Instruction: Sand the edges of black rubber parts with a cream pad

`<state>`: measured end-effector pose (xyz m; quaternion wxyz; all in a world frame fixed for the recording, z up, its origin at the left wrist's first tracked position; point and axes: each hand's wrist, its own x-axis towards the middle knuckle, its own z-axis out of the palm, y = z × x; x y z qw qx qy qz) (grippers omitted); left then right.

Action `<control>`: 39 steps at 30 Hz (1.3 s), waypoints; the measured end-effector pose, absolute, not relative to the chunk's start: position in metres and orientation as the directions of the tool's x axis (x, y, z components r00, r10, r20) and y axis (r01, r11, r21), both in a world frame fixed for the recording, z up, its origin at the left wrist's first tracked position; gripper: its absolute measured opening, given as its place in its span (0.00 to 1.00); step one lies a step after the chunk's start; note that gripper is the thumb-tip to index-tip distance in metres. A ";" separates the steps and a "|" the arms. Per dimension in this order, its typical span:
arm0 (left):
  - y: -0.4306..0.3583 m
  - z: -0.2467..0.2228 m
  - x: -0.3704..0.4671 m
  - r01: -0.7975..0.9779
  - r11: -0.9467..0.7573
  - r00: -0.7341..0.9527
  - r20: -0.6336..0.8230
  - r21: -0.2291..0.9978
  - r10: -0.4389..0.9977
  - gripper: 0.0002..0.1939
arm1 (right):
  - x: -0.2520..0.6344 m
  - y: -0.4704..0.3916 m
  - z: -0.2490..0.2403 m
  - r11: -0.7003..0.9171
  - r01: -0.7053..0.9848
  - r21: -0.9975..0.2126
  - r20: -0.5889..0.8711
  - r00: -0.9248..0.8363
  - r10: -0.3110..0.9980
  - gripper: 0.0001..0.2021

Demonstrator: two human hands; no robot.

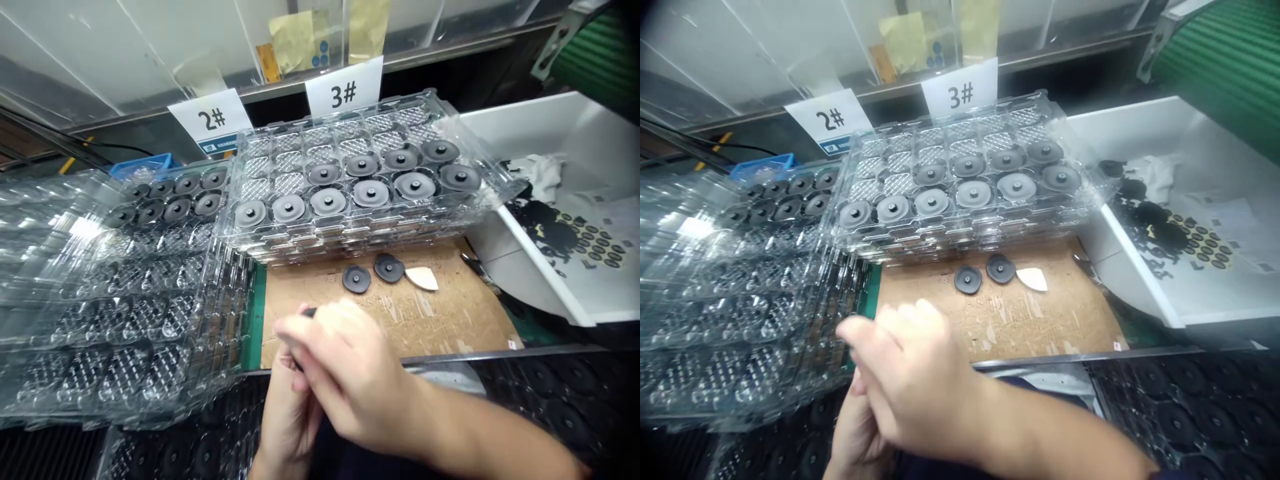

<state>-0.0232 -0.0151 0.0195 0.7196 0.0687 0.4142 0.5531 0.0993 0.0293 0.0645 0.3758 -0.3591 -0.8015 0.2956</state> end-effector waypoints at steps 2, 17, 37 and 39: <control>-0.016 0.021 -0.024 -0.750 0.353 0.033 -0.502 0.560 0.864 0.35 | 0.111 0.025 0.063 0.548 0.293 -0.784 0.320 -0.566 0.760 0.12; -0.010 0.025 -0.018 -0.763 0.256 -0.039 -0.438 0.593 0.898 0.29 | 0.135 0.022 0.063 0.436 0.443 -0.783 0.234 -0.439 0.867 0.11; -0.004 0.013 -0.021 -0.845 0.145 -0.148 -0.486 0.514 0.861 0.22 | 0.132 0.034 -0.030 0.119 0.524 -0.843 -0.017 -0.247 0.969 0.11; -0.003 0.012 -0.023 -0.849 0.144 -0.144 -0.485 0.508 0.862 0.21 | 0.130 0.023 -0.055 0.129 0.520 -0.845 -0.037 -0.297 0.954 0.10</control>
